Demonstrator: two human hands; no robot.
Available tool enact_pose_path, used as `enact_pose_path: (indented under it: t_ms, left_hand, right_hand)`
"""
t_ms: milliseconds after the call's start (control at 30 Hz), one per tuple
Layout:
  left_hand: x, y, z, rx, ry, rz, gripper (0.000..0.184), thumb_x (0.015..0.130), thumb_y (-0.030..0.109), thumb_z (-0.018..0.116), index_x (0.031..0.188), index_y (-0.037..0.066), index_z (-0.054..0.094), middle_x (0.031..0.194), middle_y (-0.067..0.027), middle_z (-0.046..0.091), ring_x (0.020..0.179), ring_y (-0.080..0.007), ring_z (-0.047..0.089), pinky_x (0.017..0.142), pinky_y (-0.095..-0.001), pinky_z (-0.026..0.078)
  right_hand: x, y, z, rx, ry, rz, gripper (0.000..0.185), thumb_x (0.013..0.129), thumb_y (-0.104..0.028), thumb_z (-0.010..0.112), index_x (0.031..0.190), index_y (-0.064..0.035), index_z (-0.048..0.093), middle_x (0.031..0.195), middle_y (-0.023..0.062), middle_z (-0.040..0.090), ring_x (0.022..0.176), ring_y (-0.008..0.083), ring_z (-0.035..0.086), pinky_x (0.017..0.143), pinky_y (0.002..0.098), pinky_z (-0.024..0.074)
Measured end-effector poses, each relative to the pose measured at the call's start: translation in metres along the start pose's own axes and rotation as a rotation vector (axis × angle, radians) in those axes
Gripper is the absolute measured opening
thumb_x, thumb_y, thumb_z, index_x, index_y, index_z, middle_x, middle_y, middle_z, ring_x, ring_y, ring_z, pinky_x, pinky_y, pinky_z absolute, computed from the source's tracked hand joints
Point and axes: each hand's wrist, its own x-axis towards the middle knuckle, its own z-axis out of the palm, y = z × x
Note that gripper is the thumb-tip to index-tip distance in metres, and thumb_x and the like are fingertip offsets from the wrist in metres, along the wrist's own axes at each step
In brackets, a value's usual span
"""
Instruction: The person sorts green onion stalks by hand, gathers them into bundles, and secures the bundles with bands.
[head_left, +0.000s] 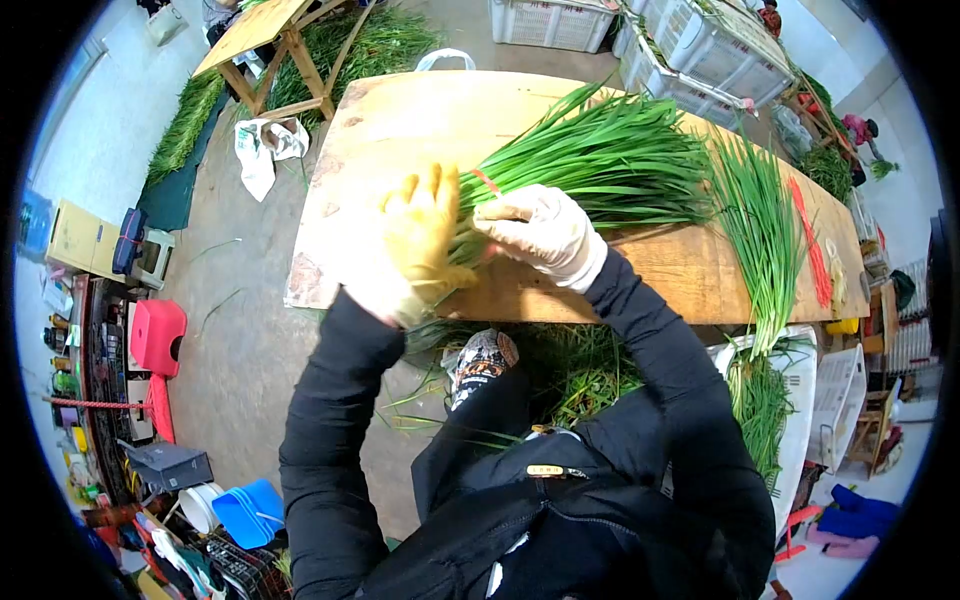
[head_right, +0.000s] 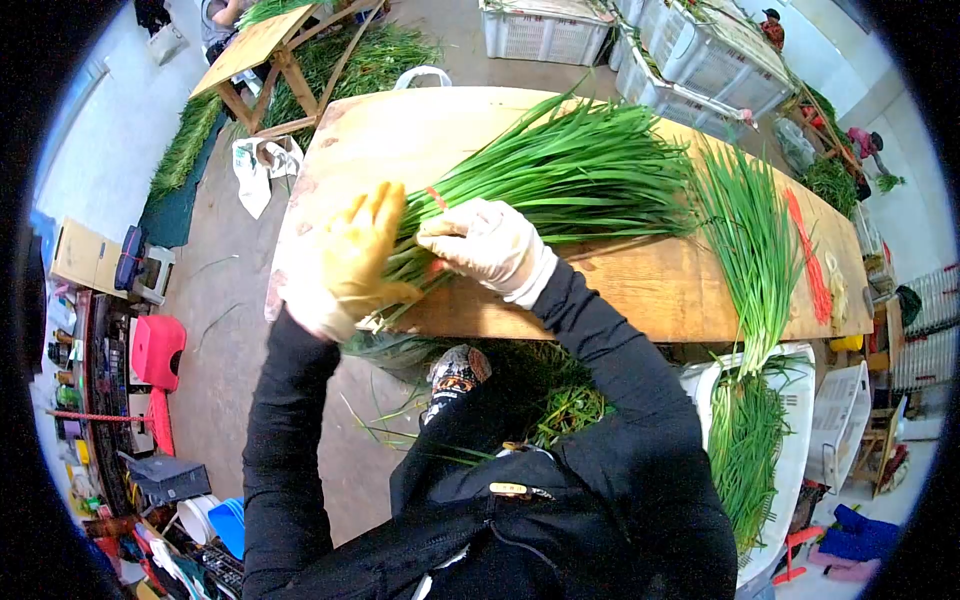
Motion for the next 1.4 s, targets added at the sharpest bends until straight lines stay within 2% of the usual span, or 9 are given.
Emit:
enact_pose_path:
  t_ms: [133, 233, 467, 733, 1067, 1200, 1233, 1333, 1400]
  left_hand:
    - [-0.002, 0.025, 0.033, 0.2, 0.032, -0.146, 0.099, 0.052, 0.04, 0.073, 0.13, 0.004, 0.023, 0.128, -0.0174, 0.034, 0.115, -0.0299, 0.038, 0.095, -0.0388, 0.029]
    - [-0.007, 0.035, 0.036, 0.296, 0.125, -0.2, 0.065, 0.077, 0.016, 0.047, 0.135, 0.013, 0.017, 0.134, -0.0143, 0.026, 0.115, -0.0291, 0.038, 0.096, -0.0387, 0.028]
    - [-0.008, 0.024, 0.048, 0.203, 0.192, -0.189, 0.071, 0.073, 0.017, 0.05, 0.135, 0.011, 0.015, 0.138, -0.0153, 0.018, 0.118, -0.0312, 0.033, 0.099, -0.0369, 0.025]
    - [0.02, 0.03, 0.054, -0.762, 0.599, -0.117, 0.033, 0.057, 0.001, 0.064, 0.088, 0.012, 0.062, 0.095, -0.0058, 0.06, 0.096, -0.0259, 0.052, 0.085, -0.0344, 0.039]
    - [0.03, 0.011, 0.064, -0.663, 0.521, 0.081, 0.022, 0.064, 0.016, 0.065, 0.085, 0.015, 0.061, 0.098, -0.0053, 0.06, 0.096, -0.0272, 0.052, 0.088, -0.0386, 0.034]
    - [0.009, 0.037, 0.023, -0.056, 0.251, -0.059, 0.07, 0.062, 0.031, 0.067, 0.12, 0.005, 0.039, 0.13, -0.0156, 0.033, 0.121, -0.0311, 0.029, 0.101, -0.0428, 0.017]
    - [0.012, 0.035, 0.031, 0.19, 0.057, -0.115, 0.079, 0.069, 0.037, 0.058, 0.128, -0.001, 0.022, 0.137, -0.0168, 0.019, 0.127, -0.0335, 0.015, 0.103, -0.0433, 0.008]
    - [0.025, 0.034, 0.061, 0.425, 0.143, -0.117, 0.06, 0.078, 0.026, 0.039, 0.129, 0.0, 0.021, 0.137, -0.0176, 0.019, 0.126, -0.0361, 0.016, 0.103, -0.0444, 0.008]
    - [0.026, 0.018, 0.081, 0.304, 0.218, -0.065, 0.055, 0.077, 0.025, 0.042, 0.123, -0.001, 0.03, 0.134, -0.0182, 0.026, 0.121, -0.0342, 0.026, 0.101, -0.0432, 0.015]
  right_hand:
    - [-0.002, 0.003, 0.004, 0.409, 0.217, 0.133, 0.016, 0.071, -0.001, 0.061, 0.087, -0.0026, 0.059, 0.081, 0.0099, 0.061, 0.072, 0.0208, 0.059, 0.062, 0.0286, 0.0481]
    - [-0.011, -0.007, 0.003, 0.555, 0.317, 0.54, 0.008, 0.077, -0.003, 0.058, 0.085, -0.0027, 0.061, 0.083, 0.0101, 0.062, 0.077, 0.0176, 0.058, 0.07, 0.0266, 0.0461]
    - [0.012, -0.031, 0.014, 1.037, 0.544, 0.832, 0.006, 0.078, -0.003, 0.058, 0.082, -0.0045, 0.061, 0.079, 0.0062, 0.062, 0.074, 0.012, 0.057, 0.07, 0.0229, 0.0444]
    - [0.016, -0.031, 0.028, 0.907, 0.709, 0.837, 0.005, 0.074, -0.007, 0.063, 0.079, -0.0057, 0.063, 0.079, 0.0033, 0.059, 0.073, 0.0116, 0.054, 0.066, 0.0235, 0.0433]
    - [0.007, -0.03, 0.041, 0.927, 0.712, 0.822, 0.007, 0.076, -0.004, 0.061, 0.083, -0.0044, 0.059, 0.078, 0.0032, 0.059, 0.078, 0.0124, 0.056, 0.072, 0.024, 0.044]
    - [0.017, -0.008, 0.031, 0.284, 0.644, 0.542, 0.006, 0.078, -0.007, 0.057, 0.083, -0.0038, 0.057, 0.077, 0.0061, 0.058, 0.072, 0.0188, 0.055, 0.067, 0.0276, 0.0443]
    - [0.022, -0.016, 0.033, 0.372, 0.626, 0.637, 0.007, 0.08, -0.009, 0.057, 0.083, -0.0036, 0.057, 0.076, 0.0043, 0.058, 0.071, 0.0161, 0.055, 0.066, 0.0254, 0.0443]
    - [0.04, -0.036, 0.032, 1.211, 0.831, 1.052, 0.008, 0.083, -0.012, 0.054, 0.078, -0.0055, 0.055, 0.071, -0.0001, 0.057, 0.061, 0.0076, 0.049, 0.056, 0.0202, 0.0409]
    - [0.042, -0.043, 0.026, 1.229, 0.884, 1.014, 0.01, 0.083, -0.011, 0.052, 0.075, -0.006, 0.053, 0.067, -0.0011, 0.055, 0.057, 0.0065, 0.045, 0.053, 0.0198, 0.0388]
